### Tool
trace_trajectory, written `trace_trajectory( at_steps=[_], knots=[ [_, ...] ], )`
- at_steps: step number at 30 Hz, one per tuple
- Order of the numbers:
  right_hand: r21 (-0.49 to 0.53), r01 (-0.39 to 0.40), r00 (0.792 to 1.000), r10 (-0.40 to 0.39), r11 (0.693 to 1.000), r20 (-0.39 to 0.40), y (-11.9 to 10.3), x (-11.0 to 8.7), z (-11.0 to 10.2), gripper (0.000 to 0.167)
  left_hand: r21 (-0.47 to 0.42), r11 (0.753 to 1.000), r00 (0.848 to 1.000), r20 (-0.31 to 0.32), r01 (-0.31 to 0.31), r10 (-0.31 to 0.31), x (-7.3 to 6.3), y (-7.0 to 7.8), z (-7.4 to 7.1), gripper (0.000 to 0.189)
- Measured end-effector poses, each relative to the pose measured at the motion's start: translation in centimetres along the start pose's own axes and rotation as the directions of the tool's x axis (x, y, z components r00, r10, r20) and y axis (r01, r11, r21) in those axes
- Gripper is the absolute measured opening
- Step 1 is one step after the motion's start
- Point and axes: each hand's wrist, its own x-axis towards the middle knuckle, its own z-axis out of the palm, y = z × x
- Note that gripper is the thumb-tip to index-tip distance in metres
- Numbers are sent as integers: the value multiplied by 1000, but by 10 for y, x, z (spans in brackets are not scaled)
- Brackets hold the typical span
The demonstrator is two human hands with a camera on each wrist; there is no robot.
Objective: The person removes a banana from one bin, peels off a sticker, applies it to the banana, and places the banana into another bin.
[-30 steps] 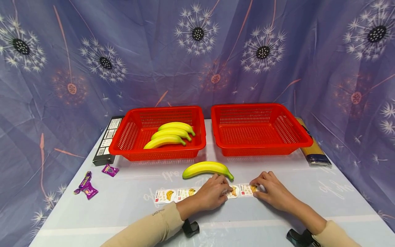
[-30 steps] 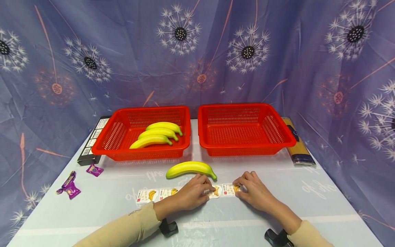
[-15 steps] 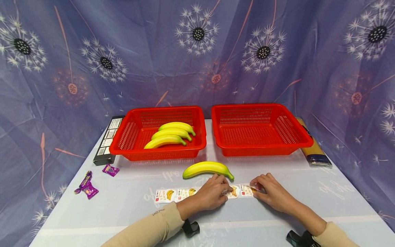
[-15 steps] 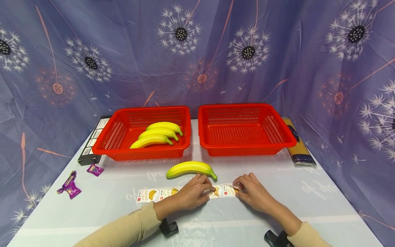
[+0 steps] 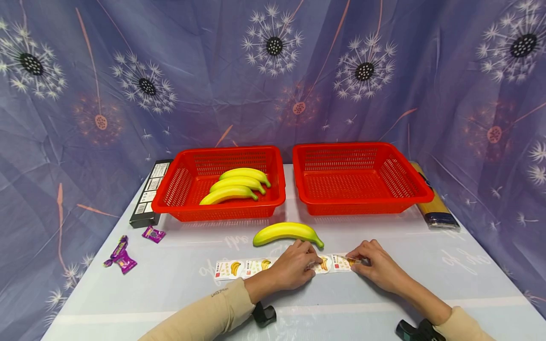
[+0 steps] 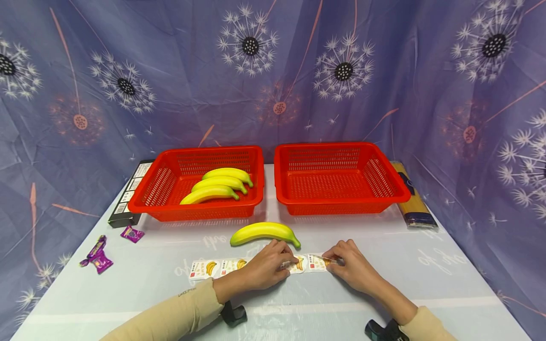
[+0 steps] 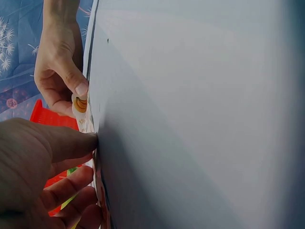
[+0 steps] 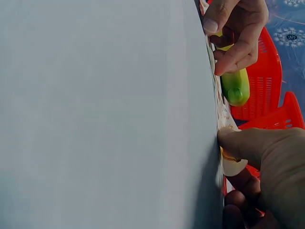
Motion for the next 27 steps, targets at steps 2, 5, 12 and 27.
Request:
trace_trajectory(
  at_steps=[2, 5, 12, 27],
  knots=[
    [7, -6, 1000, 6, 1000, -17, 0, 0, 2, 28, 0, 1000, 1000, -1, 0, 0, 0, 0, 0, 30],
    [25, -3, 999, 4, 1000, -49, 1, 1, 4, 26, 0, 1000, 1000, -1, -1, 1, 0, 0, 1, 30],
    [57, 42, 994, -36, 998, -102, 3, 1, 3, 26, 0, 1000, 1000, 22, 17, -17, 2, 1, 1, 29],
    [230, 80, 992, -55, 970, -113, -13, -6, -19, 17, -2, 1000, 1000, 6, -4, 4, 0, -2, 1, 29]
  ],
)
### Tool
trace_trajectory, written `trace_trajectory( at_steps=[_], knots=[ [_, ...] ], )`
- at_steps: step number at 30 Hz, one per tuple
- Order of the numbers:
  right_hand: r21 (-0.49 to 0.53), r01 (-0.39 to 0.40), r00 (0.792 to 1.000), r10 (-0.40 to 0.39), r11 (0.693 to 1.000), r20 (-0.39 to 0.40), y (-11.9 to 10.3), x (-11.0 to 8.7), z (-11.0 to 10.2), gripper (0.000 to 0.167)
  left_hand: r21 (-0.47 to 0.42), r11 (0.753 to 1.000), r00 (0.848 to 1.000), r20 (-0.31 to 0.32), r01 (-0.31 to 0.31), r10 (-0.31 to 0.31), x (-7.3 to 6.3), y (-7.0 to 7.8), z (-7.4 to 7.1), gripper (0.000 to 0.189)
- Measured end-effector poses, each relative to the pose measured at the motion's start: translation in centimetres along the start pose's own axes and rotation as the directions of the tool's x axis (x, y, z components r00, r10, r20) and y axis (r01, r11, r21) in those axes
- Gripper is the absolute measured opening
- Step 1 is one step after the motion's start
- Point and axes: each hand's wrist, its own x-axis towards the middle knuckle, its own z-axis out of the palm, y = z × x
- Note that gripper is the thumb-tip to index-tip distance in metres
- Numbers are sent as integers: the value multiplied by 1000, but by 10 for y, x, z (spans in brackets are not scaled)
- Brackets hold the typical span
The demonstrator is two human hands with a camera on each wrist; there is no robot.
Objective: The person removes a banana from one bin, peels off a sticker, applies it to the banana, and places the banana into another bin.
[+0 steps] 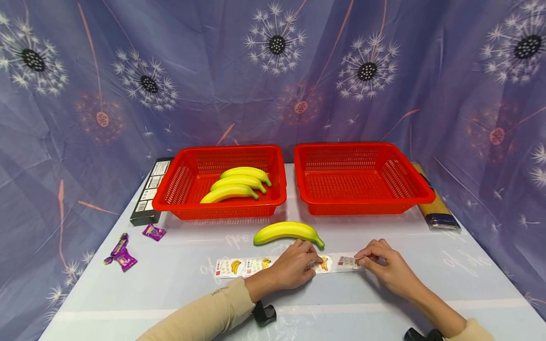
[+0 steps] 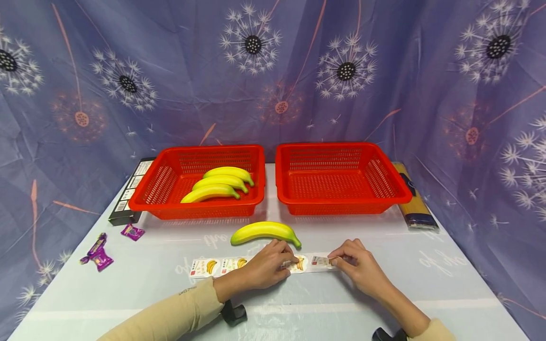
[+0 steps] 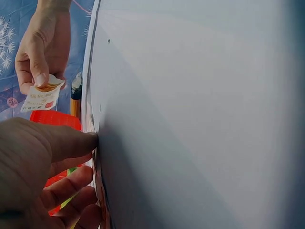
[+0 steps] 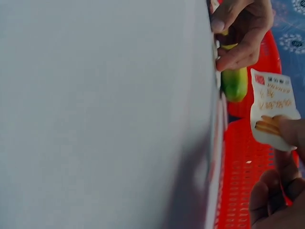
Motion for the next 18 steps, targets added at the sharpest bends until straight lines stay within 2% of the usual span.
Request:
trace_trajectory(
  at_steps=[4, 7, 9, 11, 13, 14, 17, 18],
  knots=[
    [-18, -65, 998, 65, 998, -26, -10, 7, 3, 14, -24, 1000, 1000, -15, 8, -9, -1, -1, 0, 29],
    [-20, -108, 993, 107, 994, -40, -21, 17, 8, 14, -83, 996, 999, -25, 42, -45, -2, -2, -1, 29],
    [-13, -123, 992, 123, 992, -37, -27, 24, 12, 12, -152, 986, 996, -36, 72, -79, -3, -3, -3, 30],
    [-5, -132, 991, 132, 991, -25, -32, 31, 16, 10, -257, 962, 993, -41, 94, -108, -5, -5, -6, 32],
    [2, -140, 990, 140, 990, -8, -36, 38, 21, 8, -389, 915, 990, -38, 112, -138, -7, -7, -9, 37],
    [-1, -138, 990, 138, 990, -1, -38, 42, 24, 8, -455, 882, 988, -33, 121, -152, -8, -9, -11, 39],
    [-24, -123, 992, 123, 992, 14, -43, 50, 32, 10, -629, 763, 981, -9, 147, -196, -12, -14, -18, 43],
    [-31, -113, 993, 113, 993, 16, -45, 53, 35, 11, -664, 731, 977, 0, 160, -214, -13, -15, -20, 42]
  ],
)
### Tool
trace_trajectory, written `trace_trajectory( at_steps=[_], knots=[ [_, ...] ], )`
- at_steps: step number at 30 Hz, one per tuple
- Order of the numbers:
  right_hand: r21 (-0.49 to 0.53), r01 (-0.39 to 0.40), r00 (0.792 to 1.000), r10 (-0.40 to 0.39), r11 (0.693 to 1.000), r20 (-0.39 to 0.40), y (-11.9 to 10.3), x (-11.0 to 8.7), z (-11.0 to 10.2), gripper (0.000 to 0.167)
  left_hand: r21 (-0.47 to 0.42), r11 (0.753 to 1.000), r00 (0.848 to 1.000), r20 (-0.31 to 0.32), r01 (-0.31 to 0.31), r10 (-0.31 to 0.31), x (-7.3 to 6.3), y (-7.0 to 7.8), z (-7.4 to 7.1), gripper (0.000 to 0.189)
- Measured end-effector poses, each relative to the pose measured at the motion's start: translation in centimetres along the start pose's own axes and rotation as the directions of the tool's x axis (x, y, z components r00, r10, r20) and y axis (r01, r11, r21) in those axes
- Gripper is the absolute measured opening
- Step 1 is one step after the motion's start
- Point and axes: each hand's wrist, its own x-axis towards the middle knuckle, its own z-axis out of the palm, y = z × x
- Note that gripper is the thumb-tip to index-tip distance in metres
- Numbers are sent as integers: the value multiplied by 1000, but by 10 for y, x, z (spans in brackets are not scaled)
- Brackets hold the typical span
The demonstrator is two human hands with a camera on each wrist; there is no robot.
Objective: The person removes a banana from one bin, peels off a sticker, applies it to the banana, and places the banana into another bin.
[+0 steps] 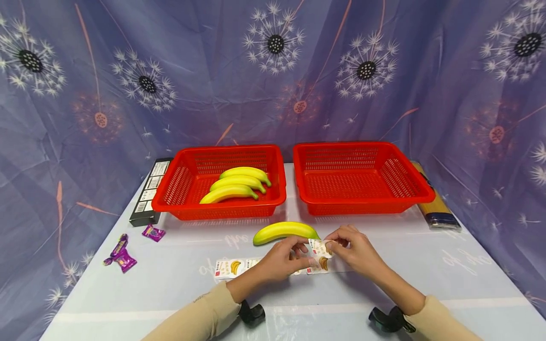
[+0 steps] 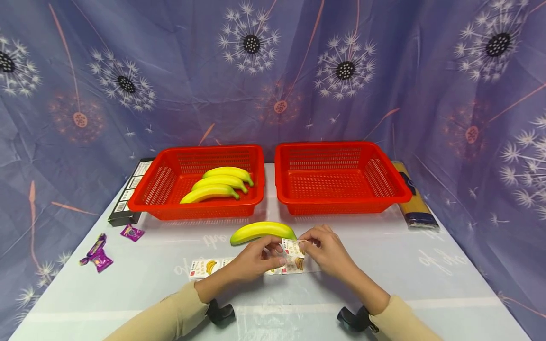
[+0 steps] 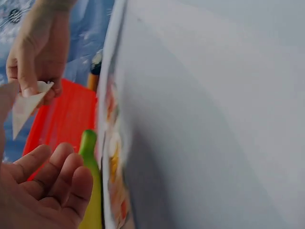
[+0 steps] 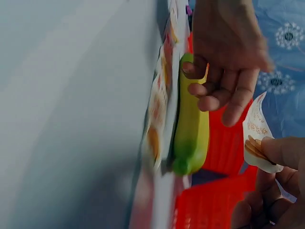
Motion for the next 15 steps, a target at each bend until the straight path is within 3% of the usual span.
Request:
trace_trajectory(
  at_steps=[3, 6, 15],
  knots=[
    [-13, 36, 999, -36, 999, 8, -8, 7, 8, 13, -81, 995, 998, -27, 52, -54, -3, 0, -9, 37],
    [-6, 67, 998, -67, 998, 15, -14, 11, 15, 12, -101, 991, 994, -62, 84, -91, -4, 0, -17, 33],
    [16, 99, 993, -100, 995, 56, -25, 17, 29, 12, -153, 982, 979, -152, 110, -133, -10, -5, -29, 18]
  ],
)
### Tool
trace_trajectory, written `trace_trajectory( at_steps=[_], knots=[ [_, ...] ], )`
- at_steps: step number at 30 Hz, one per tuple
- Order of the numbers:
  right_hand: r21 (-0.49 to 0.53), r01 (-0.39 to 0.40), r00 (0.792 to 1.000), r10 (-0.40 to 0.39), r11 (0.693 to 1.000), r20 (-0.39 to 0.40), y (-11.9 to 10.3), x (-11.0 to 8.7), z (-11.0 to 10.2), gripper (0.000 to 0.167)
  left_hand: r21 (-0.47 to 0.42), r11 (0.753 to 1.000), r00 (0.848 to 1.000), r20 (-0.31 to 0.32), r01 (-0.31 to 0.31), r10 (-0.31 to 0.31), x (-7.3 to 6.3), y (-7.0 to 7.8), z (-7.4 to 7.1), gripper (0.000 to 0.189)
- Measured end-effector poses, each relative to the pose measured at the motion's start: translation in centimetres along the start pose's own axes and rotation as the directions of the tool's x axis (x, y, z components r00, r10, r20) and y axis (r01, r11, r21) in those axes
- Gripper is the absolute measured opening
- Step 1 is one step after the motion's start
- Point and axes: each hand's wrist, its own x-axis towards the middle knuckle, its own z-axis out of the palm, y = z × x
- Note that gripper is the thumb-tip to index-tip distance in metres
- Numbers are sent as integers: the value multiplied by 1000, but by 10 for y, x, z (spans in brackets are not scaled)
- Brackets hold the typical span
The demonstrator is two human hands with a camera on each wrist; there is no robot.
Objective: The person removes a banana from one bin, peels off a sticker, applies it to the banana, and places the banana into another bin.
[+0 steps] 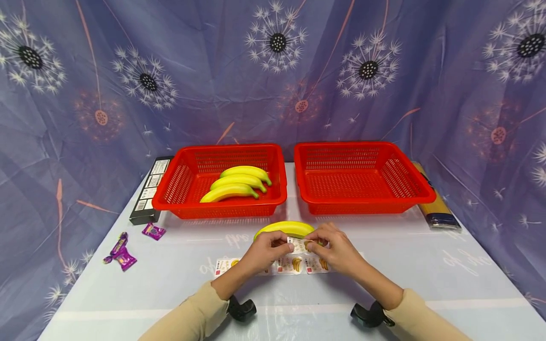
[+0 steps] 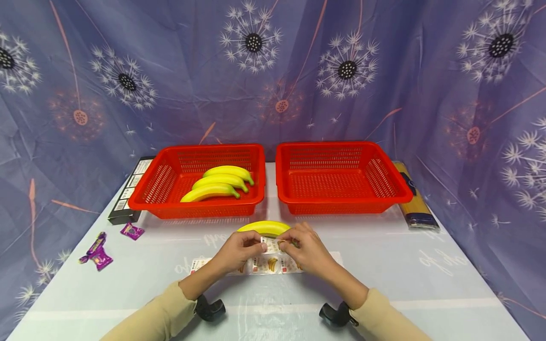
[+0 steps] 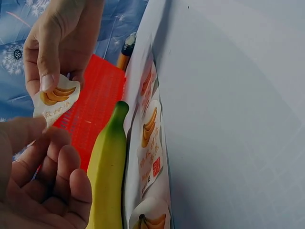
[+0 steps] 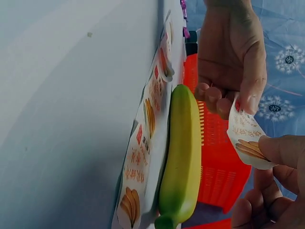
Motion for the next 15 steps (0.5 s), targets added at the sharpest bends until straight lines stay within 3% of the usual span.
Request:
trace_trajectory(
  at_steps=[5, 15],
  knots=[
    [-14, -30, 999, 29, 999, -13, 1, 3, 4, 17, 31, 1000, 999, -32, 0, 1, -2, 0, -3, 13],
    [-26, -131, 991, 131, 991, 8, 11, 14, 12, 8, 69, 998, 994, -107, 12, -5, 3, -2, -9, 15]
  ],
)
